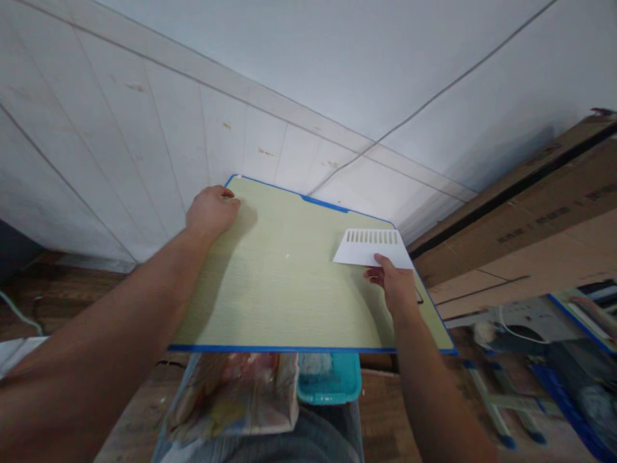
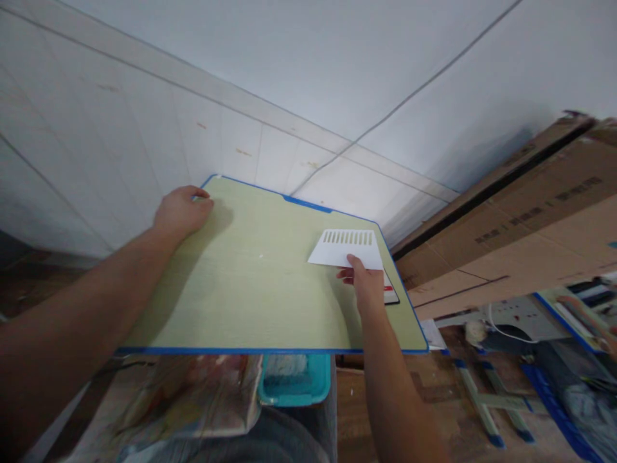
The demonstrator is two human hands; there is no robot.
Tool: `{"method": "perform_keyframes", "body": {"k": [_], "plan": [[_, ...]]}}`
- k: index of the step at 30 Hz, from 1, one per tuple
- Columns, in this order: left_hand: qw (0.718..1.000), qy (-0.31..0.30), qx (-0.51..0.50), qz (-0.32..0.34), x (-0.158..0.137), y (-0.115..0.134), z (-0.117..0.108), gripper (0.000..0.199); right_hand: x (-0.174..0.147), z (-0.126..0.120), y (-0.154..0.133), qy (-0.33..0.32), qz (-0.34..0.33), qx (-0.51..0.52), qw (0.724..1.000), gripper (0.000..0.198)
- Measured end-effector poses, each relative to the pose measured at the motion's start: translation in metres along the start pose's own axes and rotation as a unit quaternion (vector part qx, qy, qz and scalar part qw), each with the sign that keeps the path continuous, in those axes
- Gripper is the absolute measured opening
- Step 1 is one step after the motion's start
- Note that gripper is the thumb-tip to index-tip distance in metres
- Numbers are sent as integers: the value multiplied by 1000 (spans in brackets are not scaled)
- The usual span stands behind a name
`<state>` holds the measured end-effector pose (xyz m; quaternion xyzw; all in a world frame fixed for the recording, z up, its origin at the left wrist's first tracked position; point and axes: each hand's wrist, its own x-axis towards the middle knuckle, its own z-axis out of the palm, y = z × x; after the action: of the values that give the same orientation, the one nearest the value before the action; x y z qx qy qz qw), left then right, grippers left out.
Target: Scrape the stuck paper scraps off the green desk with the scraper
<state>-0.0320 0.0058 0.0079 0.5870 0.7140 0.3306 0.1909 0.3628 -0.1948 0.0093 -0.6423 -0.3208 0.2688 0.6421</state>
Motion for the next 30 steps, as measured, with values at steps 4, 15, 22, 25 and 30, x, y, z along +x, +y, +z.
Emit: {"method": "perform_keyframes", "body": {"k": [4,15,22,25,30], "plan": [[1000,1,-5,5,0,-1,0,42,-5,22,12,-17,2,11,1000,49],[1000,-14,16,8,1,2,0,51,-36,26,12,-75,-6,-27,997,45],[999,-13,26,21,0,3,-1,54,-74,23,14,-53,-5,21,998,49],[999,-19,44,16,-4,7,-3,53,-80,22,17,-41,-11,4,999,52],[998,-25,62,18,-9,13,-6,57,-93,21,18,-73,-18,-25,997,48]]}}
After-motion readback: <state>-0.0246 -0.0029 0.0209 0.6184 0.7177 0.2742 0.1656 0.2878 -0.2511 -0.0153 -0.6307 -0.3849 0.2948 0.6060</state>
